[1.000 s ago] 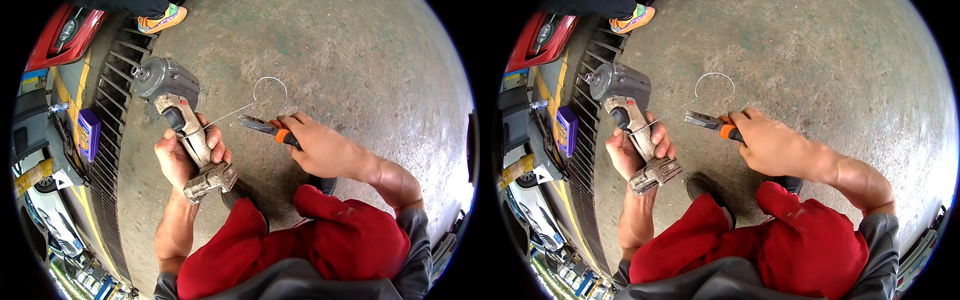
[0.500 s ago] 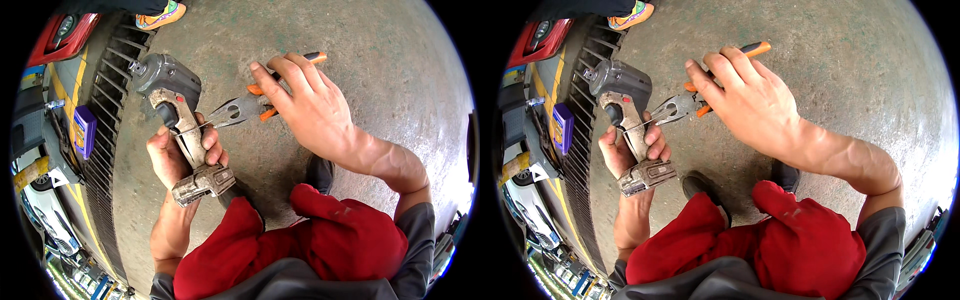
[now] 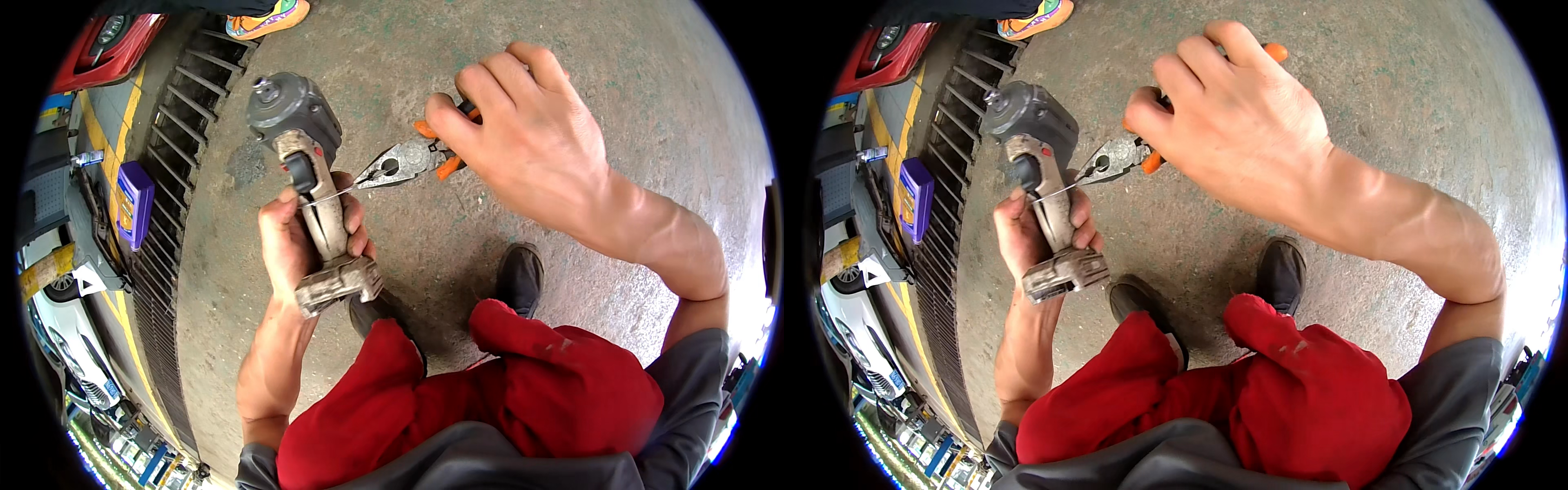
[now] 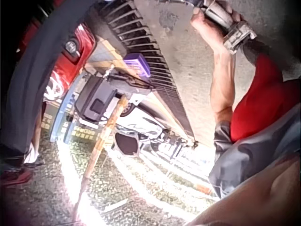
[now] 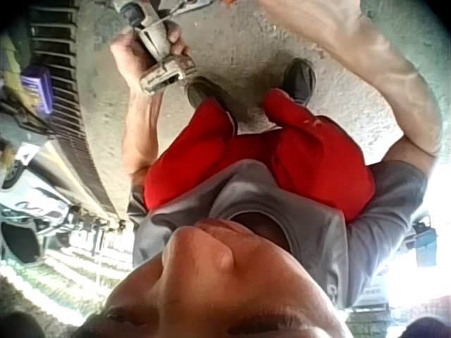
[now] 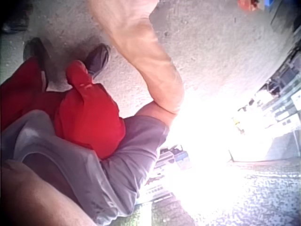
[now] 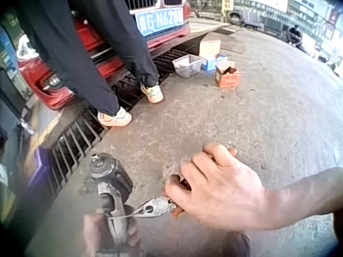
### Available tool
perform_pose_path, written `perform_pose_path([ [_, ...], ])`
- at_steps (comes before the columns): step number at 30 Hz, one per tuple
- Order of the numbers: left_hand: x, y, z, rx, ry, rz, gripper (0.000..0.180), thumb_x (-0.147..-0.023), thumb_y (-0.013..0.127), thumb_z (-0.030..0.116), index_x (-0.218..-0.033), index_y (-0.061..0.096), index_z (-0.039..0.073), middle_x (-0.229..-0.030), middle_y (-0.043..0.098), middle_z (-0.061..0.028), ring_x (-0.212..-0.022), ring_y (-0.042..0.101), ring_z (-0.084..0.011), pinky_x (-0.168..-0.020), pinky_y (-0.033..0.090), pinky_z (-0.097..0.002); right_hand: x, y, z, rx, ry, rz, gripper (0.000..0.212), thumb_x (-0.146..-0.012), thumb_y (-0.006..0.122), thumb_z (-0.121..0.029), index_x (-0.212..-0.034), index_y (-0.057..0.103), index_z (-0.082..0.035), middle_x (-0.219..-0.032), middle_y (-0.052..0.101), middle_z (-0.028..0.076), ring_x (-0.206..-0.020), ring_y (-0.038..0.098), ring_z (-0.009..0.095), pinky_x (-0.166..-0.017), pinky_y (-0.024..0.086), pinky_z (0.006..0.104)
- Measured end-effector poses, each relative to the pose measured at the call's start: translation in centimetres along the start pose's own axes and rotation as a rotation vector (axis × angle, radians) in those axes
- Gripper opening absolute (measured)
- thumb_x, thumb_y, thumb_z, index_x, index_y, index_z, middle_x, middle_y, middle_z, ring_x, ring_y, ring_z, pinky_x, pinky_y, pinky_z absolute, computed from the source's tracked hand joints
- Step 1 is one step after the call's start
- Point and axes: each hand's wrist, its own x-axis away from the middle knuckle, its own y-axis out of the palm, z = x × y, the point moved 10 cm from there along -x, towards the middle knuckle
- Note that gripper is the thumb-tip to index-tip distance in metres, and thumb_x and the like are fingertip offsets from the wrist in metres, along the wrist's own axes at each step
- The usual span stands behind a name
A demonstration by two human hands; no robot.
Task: The person uses pliers to manipulate a thin wire on a handheld power tool, repeatedly bending and cutting the wire while holding the tool. The person then inserts the wire into the tool's body and continues adjusting it with the pliers.
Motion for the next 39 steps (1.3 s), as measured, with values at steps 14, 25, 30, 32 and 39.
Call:
perform_pose_path([
  [14, 0.6, 0.6, -0.2, 0.059, -0.029, -0.029, 0.066, -0.091, 0.05, 0.059, -0.121, 0.058, 0.001, -0.077, 0.052, -0.006, -0.055, 0.05, -0.0172, -0.053, 0.047, -0.035, -0.4, 1.3, -0.6, 0.02, -0.07, -0.116, 0.019, -0.079, 0.067, -0.018, -0.097, 0.065, -0.014, -0.088, 0.058, 0.003, -0.093, 0.06, 0.023, -0.094, 0.044, 0.0376],
  [25, 0.5, 1.8, 0.5, 0.1, 0.033, -0.075, 0.069, -0.09, 0.054, 0.059, -0.125, 0.052, 0.0, -0.075, 0.048, -0.0028, -0.05, 0.045, -0.0114, -0.047, 0.039, -0.0287, 0.2, 3.4, -1.0, -0.085, -0.03, -0.055, 0.019, -0.084, 0.067, -0.02, -0.101, 0.066, -0.014, -0.092, 0.062, 0.004, -0.097, 0.062, 0.023, -0.089, 0.043, 0.036],
  [30, 0.3, 1.2, 0.4, 0.152, 0.005, -0.103, 0.069, -0.089, 0.055, 0.059, -0.125, 0.053, 0.001, -0.075, 0.05, -0.0044, -0.05, 0.047, -0.0135, -0.047, 0.042, -0.0315, -0.1, 3.5, -0.8, -0.109, -0.028, -0.03, 0.017, -0.084, 0.067, -0.021, -0.099, 0.066, -0.014, -0.089, 0.059, 0.004, -0.094, 0.061, 0.023, -0.089, 0.044, 0.0369],
  [32, 0.2, 0.8, 0.2, 0.229, -0.029, -0.135, 0.07, -0.086, 0.054, 0.061, -0.123, 0.056, 0.001, -0.075, 0.053, -0.0072, -0.052, 0.051, -0.018, -0.051, 0.048, -0.0371, -0.1, 3.6, -0.8, -0.112, -0.027, -0.054, 0.019, -0.084, 0.066, -0.021, -0.101, 0.067, -0.014, -0.092, 0.061, 0.004, -0.097, 0.062, 0.024, -0.09, 0.043, 0.0366],
  [39, 0.6, 1.9, 0.0, 0.215, -0.044, -0.177, 0.067, -0.094, 0.056, 0.056, -0.136, 0.05, 0.004, -0.076, 0.05, -0.0051, -0.051, 0.047, -0.0119, -0.047, 0.046, -0.03, -0.2, 4.2, -1.1, -0.097, -0.049, -0.054, 0.02, -0.084, 0.067, -0.019, -0.103, 0.067, -0.013, -0.093, 0.062, 0.005, -0.098, 0.062, 0.024, -0.091, 0.043, 0.0369],
])
